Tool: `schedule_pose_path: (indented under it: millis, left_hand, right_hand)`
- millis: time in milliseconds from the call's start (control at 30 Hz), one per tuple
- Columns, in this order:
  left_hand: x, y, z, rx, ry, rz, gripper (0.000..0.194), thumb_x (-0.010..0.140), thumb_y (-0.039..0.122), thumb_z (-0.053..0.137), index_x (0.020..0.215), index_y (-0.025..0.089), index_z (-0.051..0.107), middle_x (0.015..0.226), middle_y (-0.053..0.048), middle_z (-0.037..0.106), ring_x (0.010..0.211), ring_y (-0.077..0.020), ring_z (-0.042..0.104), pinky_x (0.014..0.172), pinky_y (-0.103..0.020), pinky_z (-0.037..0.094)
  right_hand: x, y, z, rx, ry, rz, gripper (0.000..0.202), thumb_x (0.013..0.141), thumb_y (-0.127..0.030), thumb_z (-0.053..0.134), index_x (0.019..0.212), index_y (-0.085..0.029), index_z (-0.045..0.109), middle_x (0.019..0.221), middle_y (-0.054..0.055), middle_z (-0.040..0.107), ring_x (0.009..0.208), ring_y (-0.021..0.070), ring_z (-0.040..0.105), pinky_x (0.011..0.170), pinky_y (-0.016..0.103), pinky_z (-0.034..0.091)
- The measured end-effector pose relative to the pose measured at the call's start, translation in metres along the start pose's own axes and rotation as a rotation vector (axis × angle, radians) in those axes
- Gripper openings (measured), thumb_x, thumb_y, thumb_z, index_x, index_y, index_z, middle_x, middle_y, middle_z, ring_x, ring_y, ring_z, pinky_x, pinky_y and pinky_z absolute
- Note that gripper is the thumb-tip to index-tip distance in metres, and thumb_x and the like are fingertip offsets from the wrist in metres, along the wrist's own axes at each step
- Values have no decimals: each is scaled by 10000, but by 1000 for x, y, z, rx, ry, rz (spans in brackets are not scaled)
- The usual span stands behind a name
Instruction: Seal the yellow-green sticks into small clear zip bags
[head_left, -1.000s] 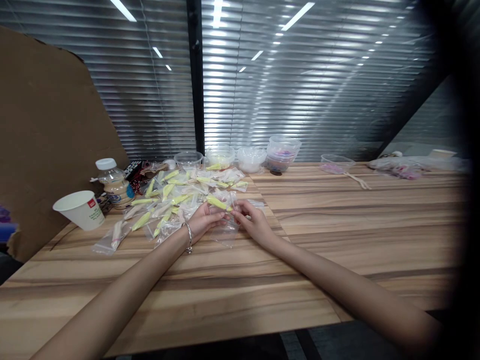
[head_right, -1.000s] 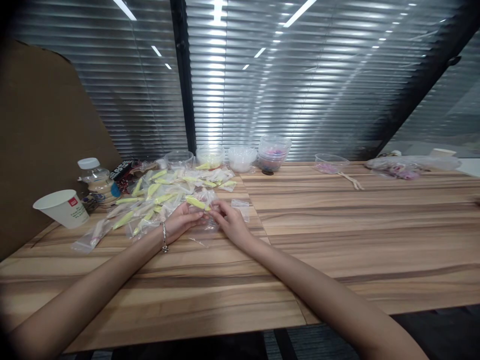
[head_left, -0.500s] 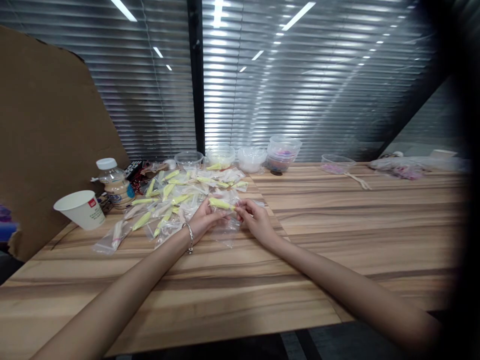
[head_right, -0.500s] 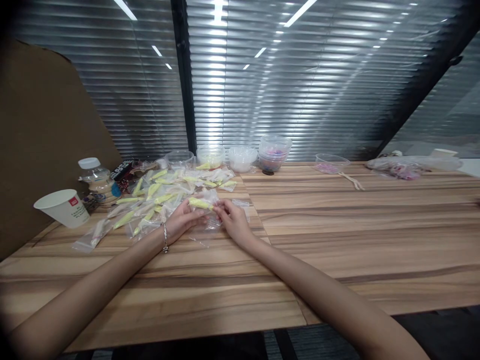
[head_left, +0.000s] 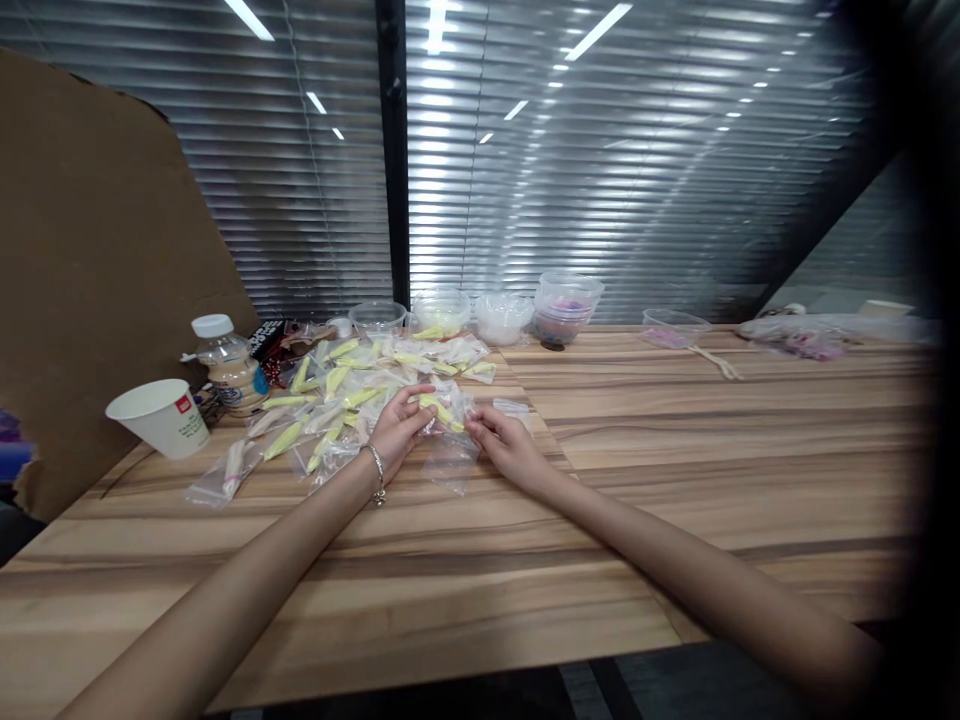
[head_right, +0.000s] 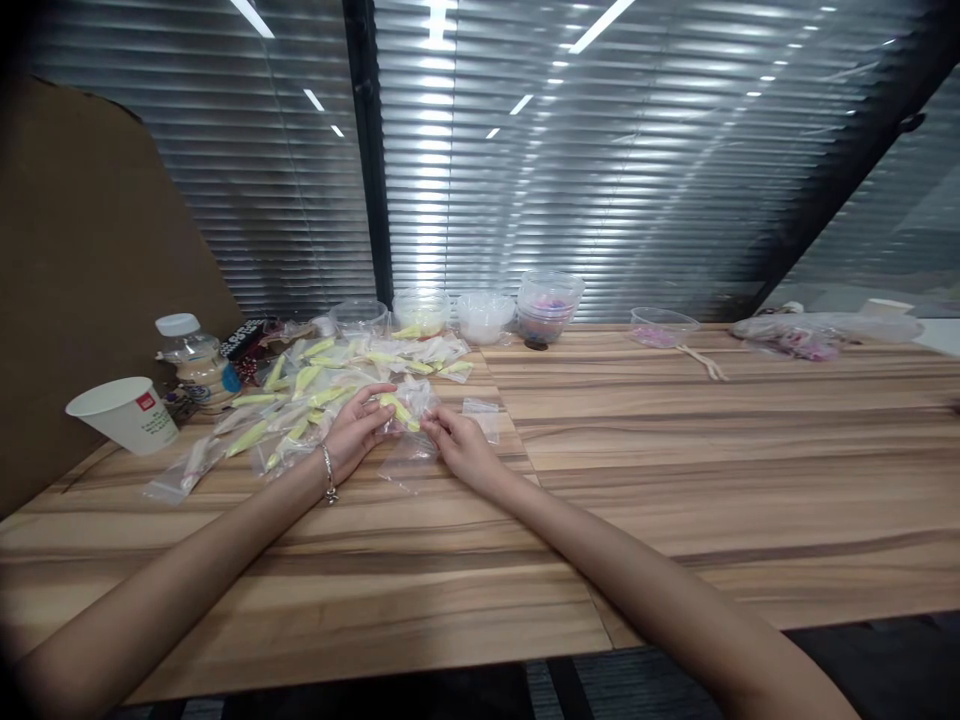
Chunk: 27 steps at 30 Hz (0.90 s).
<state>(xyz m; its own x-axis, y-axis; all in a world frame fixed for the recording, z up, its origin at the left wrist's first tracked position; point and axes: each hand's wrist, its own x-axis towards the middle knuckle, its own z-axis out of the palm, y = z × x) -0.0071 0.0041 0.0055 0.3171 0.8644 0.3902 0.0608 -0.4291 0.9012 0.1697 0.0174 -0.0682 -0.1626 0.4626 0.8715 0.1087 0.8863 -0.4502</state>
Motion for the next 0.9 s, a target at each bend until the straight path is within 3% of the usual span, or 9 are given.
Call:
schedule_pose_path:
  millis: [167,400,633,900]
  left_hand:
    - [-2,0,6,10,-42,-54,613,640,366,681,1163,278,373,943,-24,607,751,-79,624,719,-223,539]
    - [-1,-3,4,18,-17,-14,665,630,353,696,1174,269,323,904,-17,624,753,-67,625,760,-222,536]
    - [-2,-2,5,79,-72,-8,687,631,340,698,1199,233,326,875,-47,645,756,-77,627,786,-234,536]
    - [-1,-5,3,139,-67,9,685,627,362,695,1192,220,334,858,-49,640,725,-87,627,748,-238,540]
  right_hand:
    - [0,-2,2,-24,27,-18,201,916,-332,394,865,-173,505,762,18,520,688,123,467,638,240,365]
    - [0,2,6,-77,17,-26,258,851,-363,528,1042,-189,523,829,21,582,726,131,531,648,238,407]
    - [-1,3,3,-105,60,-46,246,844,-362,538,975,-159,584,818,36,587,721,137,521,656,249,401]
    - [-1,-2,1,-12,-4,-38,235,860,-323,514,947,-135,625,827,53,597,756,152,529,685,259,400]
